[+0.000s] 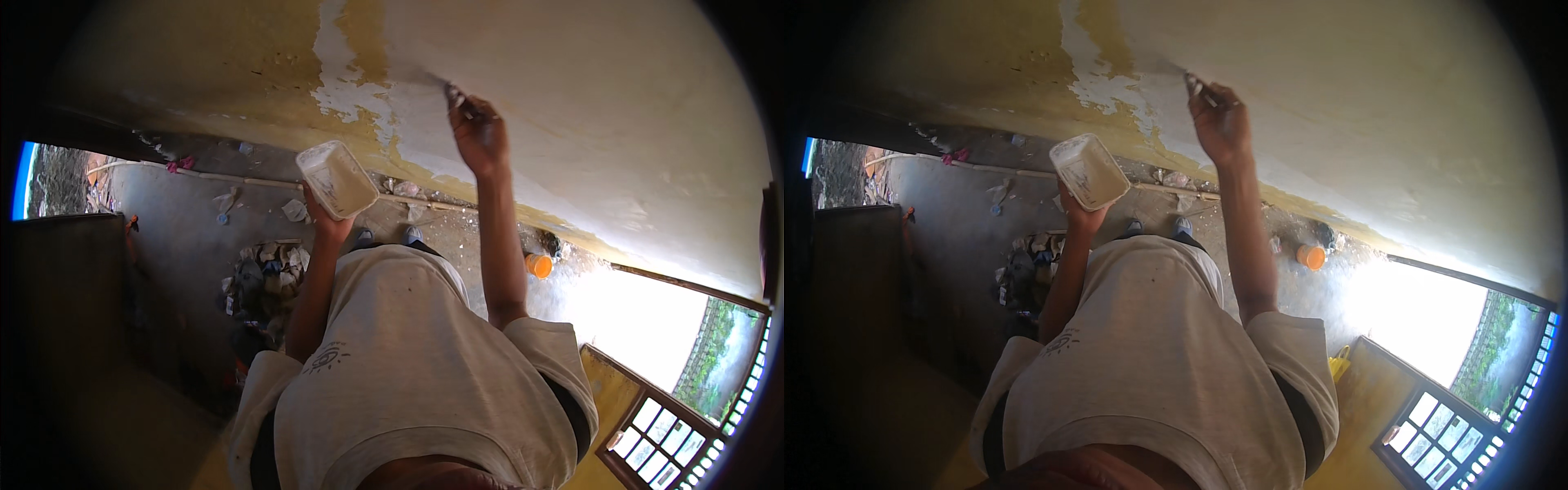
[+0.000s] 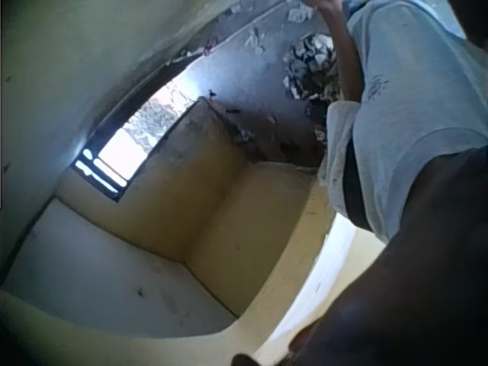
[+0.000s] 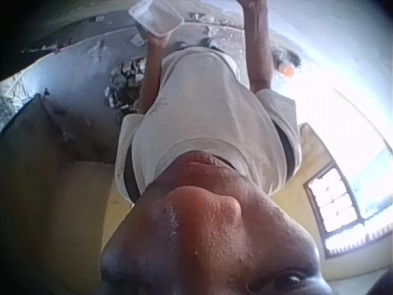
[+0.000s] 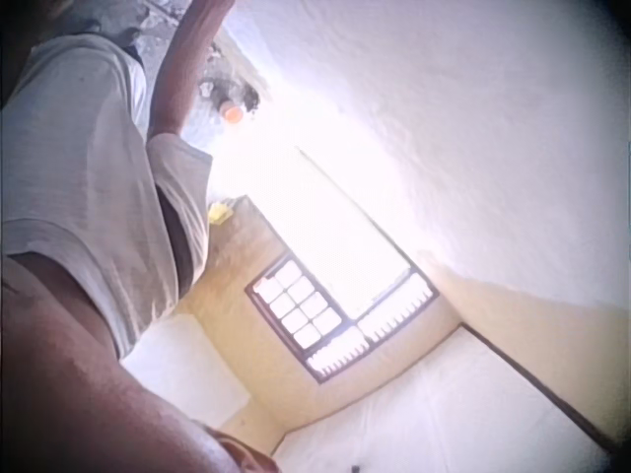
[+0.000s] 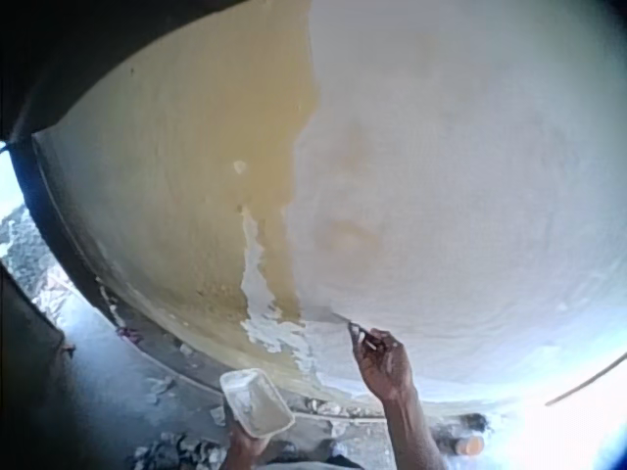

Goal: The person patches a damaged wall by dipping a putty knife into a container of white compound and spreading it over the surface of the wall.

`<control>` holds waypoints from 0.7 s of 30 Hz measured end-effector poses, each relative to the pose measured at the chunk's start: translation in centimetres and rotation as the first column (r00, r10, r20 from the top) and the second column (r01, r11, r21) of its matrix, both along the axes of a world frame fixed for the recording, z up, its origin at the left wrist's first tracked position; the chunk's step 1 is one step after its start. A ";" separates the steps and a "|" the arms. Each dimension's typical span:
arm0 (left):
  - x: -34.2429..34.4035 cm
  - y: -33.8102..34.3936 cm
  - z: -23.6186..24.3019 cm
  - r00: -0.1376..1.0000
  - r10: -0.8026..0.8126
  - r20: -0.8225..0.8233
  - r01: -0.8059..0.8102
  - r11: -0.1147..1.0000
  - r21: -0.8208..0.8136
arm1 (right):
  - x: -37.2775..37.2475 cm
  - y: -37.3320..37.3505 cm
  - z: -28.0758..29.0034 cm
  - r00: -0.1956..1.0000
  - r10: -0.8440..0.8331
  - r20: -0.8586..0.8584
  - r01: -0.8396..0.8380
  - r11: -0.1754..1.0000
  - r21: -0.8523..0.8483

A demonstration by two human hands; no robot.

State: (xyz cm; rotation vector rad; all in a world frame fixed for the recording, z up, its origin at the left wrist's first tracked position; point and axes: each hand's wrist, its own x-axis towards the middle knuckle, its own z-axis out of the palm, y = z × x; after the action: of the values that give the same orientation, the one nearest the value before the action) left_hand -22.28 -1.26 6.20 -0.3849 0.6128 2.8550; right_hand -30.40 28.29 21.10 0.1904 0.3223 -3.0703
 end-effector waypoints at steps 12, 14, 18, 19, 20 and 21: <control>-1.4 -3.9 -0.6 0.997 0.077 0.007 -0.077 0.997 -0.019 | 5.0 -6.6 -5.3 0.990 -0.055 0.130 0.027 0.978 0.209; -1.5 -4.2 -0.5 0.997 0.073 -0.001 -0.073 0.997 -0.017 | 2.9 -7.6 -9.7 0.985 0.031 0.170 -0.064 0.979 0.195; -2.4 -3.5 0.0 0.999 0.033 -0.008 -0.033 0.999 0.014 | -1.2 -6.3 -10.2 0.990 -0.053 0.132 0.030 0.985 0.171; -2.5 -3.5 0.1 0.999 0.037 -0.008 -0.036 0.999 0.011 | -2.9 -4.9 -8.5 0.996 0.030 0.082 -0.035 0.998 0.056; -2.4 -3.9 0.1 0.999 0.037 0.006 -0.037 0.999 0.017 | -3.5 -4.7 -5.5 0.999 0.025 0.046 -0.021 0.997 -0.078; -2.3 -3.9 0.2 1.000 0.025 0.019 -0.026 0.999 0.026 | -3.7 -4.5 -2.6 0.999 0.002 0.048 0.004 0.992 -0.124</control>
State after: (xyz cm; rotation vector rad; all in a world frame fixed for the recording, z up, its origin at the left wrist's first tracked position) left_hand -24.62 -5.21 6.36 -0.4172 0.5706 2.8774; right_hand -34.05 23.78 18.50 0.2586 0.1279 -3.0680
